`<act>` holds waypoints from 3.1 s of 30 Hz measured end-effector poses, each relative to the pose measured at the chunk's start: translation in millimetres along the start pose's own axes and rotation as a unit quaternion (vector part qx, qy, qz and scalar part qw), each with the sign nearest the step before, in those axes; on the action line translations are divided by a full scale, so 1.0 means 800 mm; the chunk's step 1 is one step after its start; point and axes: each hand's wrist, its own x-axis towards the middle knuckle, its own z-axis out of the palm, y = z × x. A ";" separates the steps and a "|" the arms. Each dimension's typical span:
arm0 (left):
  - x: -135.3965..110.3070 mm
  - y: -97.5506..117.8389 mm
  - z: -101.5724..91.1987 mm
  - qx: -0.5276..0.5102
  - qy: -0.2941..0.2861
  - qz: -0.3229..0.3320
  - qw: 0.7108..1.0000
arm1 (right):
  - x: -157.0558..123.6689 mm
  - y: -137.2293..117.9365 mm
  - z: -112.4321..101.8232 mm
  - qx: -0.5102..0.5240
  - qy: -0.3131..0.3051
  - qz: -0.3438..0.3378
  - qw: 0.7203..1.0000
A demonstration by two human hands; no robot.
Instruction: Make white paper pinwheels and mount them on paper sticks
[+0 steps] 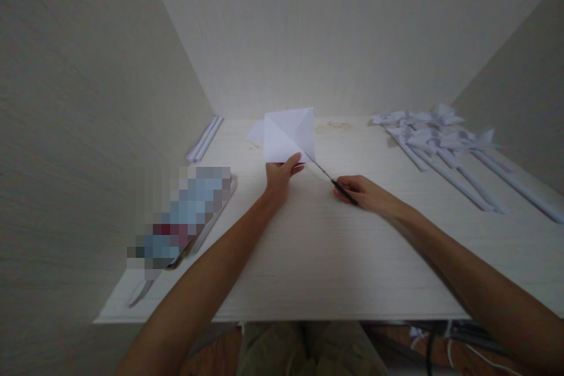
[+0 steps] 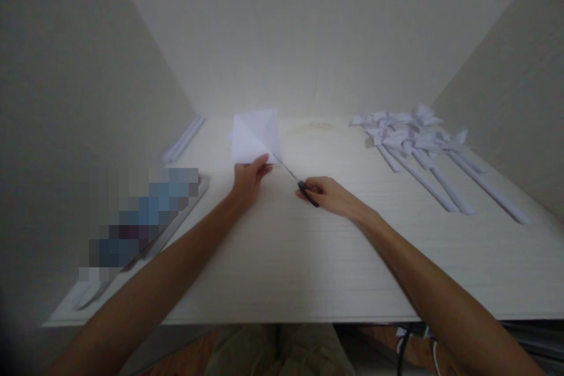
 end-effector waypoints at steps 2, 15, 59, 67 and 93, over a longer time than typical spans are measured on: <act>0.000 0.000 0.000 0.001 -0.001 -0.001 1.000 | 0.000 -0.001 0.000 -0.004 0.003 -0.002 1.000; 0.000 0.000 -0.001 -0.012 -0.006 -0.001 1.000 | -0.002 -0.004 -0.002 0.006 -0.012 0.001 1.000; -0.001 0.000 -0.002 0.005 -0.014 0.003 1.000 | 0.002 0.006 -0.001 -0.005 -0.009 -0.017 1.000; 0.000 -0.002 -0.003 0.003 -0.018 0.005 1.000 | 0.000 0.002 -0.001 -0.003 -0.006 -0.021 1.000; -0.001 -0.001 -0.003 0.030 -0.028 -0.005 0.999 | 0.000 0.005 0.000 0.010 -0.007 -0.011 1.000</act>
